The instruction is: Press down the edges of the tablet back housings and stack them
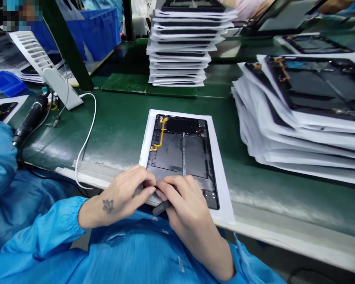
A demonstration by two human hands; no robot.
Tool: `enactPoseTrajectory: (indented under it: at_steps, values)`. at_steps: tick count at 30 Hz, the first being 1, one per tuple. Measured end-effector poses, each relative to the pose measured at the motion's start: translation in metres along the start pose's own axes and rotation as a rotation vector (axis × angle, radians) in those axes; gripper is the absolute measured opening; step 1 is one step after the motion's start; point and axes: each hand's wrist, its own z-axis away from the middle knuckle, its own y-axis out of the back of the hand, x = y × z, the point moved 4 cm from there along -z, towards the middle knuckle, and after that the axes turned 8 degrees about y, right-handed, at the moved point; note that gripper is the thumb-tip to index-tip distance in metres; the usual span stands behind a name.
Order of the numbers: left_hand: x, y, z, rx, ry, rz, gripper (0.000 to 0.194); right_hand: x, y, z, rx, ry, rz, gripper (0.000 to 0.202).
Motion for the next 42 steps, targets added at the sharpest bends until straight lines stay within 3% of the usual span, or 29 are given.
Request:
enactPoseTrajectory:
  at_steps: [4, 11, 29, 33, 36, 42]
  values:
    - [-0.006, 0.000, 0.005, 0.037, 0.116, 0.110, 0.012, -0.002, -0.006, -0.004, -0.012, 0.037, -0.059, 0.028]
    - [-0.017, 0.009, 0.005, 0.204, 0.167, 0.153, 0.008, 0.003, -0.010, -0.009, 0.004, -0.044, -0.140, 0.024]
    - [-0.016, 0.005, -0.001, 0.204, 0.220, 0.186, 0.007, 0.004, -0.013, -0.010, 0.035, -0.054, -0.106, 0.028]
    - [-0.015, 0.006, -0.003, 0.191, 0.172, 0.108, 0.009, 0.002, -0.013, -0.010, 0.031, -0.039, -0.083, 0.028]
    - [-0.015, 0.010, -0.004, 0.164, 0.069, -0.023, 0.009, 0.003, -0.012, -0.009, 0.030, -0.019, -0.046, 0.022]
    - [-0.020, 0.010, 0.000, 0.063, -0.117, -0.331, 0.011, 0.002, -0.012, -0.005, -0.031, 0.070, -0.024, 0.029]
